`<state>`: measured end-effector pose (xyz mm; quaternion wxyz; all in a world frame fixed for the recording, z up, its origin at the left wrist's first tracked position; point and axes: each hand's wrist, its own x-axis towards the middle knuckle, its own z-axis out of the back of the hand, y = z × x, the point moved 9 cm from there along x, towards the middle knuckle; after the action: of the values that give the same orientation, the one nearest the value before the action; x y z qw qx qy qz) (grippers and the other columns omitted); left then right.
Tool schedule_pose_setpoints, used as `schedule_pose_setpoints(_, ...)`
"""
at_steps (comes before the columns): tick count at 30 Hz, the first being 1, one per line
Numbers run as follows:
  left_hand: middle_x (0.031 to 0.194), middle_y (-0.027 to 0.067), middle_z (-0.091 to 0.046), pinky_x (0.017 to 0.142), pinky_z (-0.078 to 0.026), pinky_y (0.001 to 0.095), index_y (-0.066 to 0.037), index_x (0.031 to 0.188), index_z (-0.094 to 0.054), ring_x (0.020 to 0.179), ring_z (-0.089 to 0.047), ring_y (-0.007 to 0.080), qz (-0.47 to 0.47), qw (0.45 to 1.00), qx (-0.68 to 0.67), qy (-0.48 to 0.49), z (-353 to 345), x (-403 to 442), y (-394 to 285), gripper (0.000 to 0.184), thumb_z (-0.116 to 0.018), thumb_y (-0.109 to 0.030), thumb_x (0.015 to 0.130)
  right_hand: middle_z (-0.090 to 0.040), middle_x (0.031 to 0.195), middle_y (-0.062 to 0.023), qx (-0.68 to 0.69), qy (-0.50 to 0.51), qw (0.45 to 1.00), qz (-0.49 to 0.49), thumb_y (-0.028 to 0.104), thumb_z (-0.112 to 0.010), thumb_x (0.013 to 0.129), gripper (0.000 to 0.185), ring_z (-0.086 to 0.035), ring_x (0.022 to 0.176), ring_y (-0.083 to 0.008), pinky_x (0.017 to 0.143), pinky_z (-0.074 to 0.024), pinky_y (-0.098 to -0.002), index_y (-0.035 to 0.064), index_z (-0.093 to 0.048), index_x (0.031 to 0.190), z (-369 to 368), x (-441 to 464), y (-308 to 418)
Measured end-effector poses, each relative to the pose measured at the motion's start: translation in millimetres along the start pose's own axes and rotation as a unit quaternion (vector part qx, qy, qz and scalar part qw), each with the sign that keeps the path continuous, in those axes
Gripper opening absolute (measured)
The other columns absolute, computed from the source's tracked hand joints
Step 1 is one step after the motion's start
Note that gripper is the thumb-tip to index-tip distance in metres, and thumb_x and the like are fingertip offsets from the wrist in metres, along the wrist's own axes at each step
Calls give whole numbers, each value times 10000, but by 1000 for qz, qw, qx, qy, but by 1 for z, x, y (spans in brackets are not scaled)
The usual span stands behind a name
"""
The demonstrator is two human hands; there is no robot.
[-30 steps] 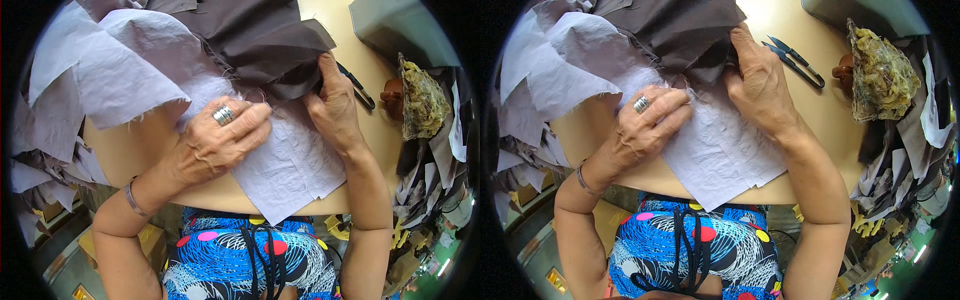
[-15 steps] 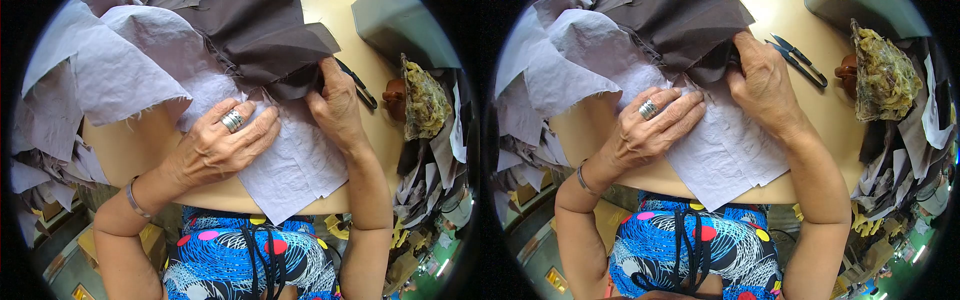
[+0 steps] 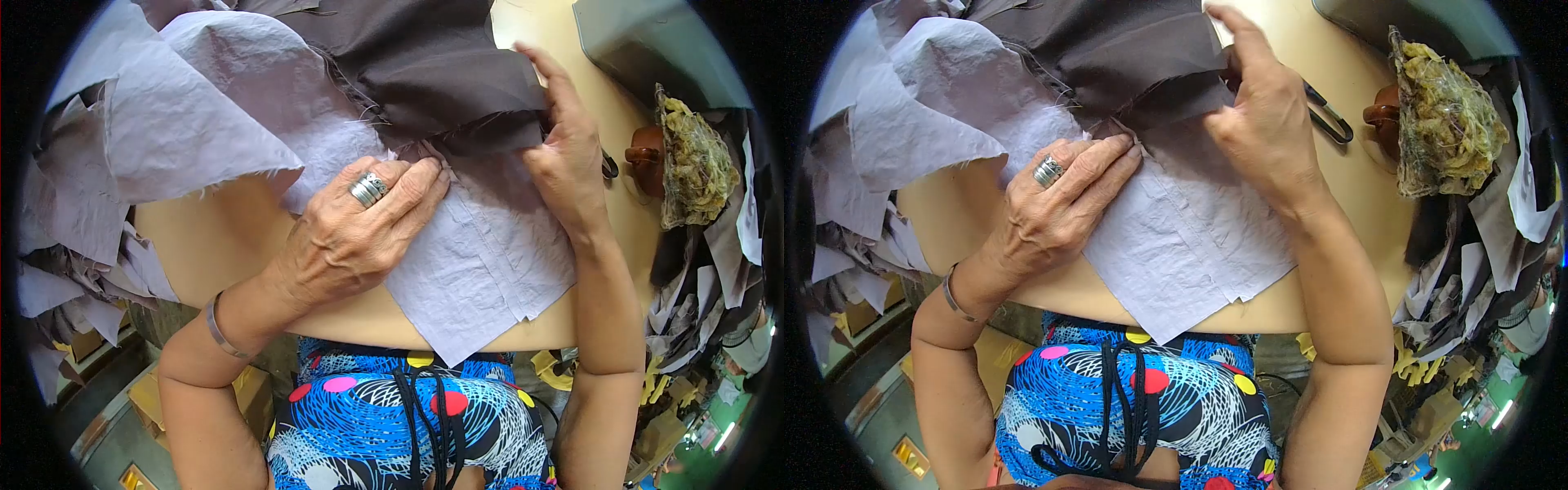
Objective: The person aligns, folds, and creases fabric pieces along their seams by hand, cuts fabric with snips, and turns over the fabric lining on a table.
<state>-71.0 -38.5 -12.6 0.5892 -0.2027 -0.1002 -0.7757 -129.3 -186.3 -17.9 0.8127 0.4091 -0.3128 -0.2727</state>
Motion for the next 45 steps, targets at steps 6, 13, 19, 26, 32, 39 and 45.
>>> schedule_pose_setpoints(6,1089,102,-600,755,-501,315,7,1027,-665,887,-606,223,-10,1000,20,-7,0,-2,-1,350,-599,-74,693,-609,720,-171,-17,38,999,3,-42,-602,696,497,-594,617,-263,633,-467,-331,15,-528,1184,-10,-2,-7)
schedule_pose_setpoints(13,1076,94,-610,735,-510,307,-2,1012,-671,861,-615,201,-15,999,29,-12,0,-1,-2,341,-606,-83,688,-547,629,-172,14,21,998,66,-43,-546,713,484,-554,540,-271,582,-447,-352,23,-529,1193,-13,-3,-4)
schedule_pose_setpoints(19,1074,85,-613,722,-512,293,-18,994,-676,836,-612,184,-14,998,53,-18,-1,-2,-2,317,-594,-83,694,-561,648,-164,17,24,999,30,-54,-501,713,500,-555,550,-253,589,-451,-342,30,-537,1205,-11,-4,-7)
schedule_pose_setpoints(26,1147,78,-574,754,-503,291,-35,1047,-660,878,-597,192,37,998,41,14,-2,0,3,354,-567,-73,707,-585,688,-147,65,-8,997,38,-52,-504,712,546,-547,550,-202,590,-451,-322,48,-527,1248,-10,-4,-12)
schedule_pose_setpoints(32,1160,74,-567,795,-492,304,-42,1064,-657,916,-592,201,15,999,31,27,-1,2,3,347,-536,-111,746,-597,699,-148,-11,12,1000,12,-60,-524,696,575,-569,573,-181,606,-461,-314,51,-518,1260,-7,-2,-5)
schedule_pose_setpoints(39,1097,76,-612,748,-508,294,-46,1055,-655,867,-612,179,-7,998,55,19,-1,2,-4,331,-566,-114,744,-620,751,-169,-56,60,989,119,-44,-558,686,553,-581,593,-252,623,-472,-325,28,-503,1231,-11,-5,17)
schedule_pose_setpoints(45,1101,89,-616,723,-516,279,-46,1004,-678,881,-621,160,-34,999,42,-5,-1,-6,-21,309,-603,-97,708,-648,869,-182,-19,60,998,-1,-31,-580,676,430,-610,724,-350,664,-473,-348,-1,-554,1104,-1,-10,7)
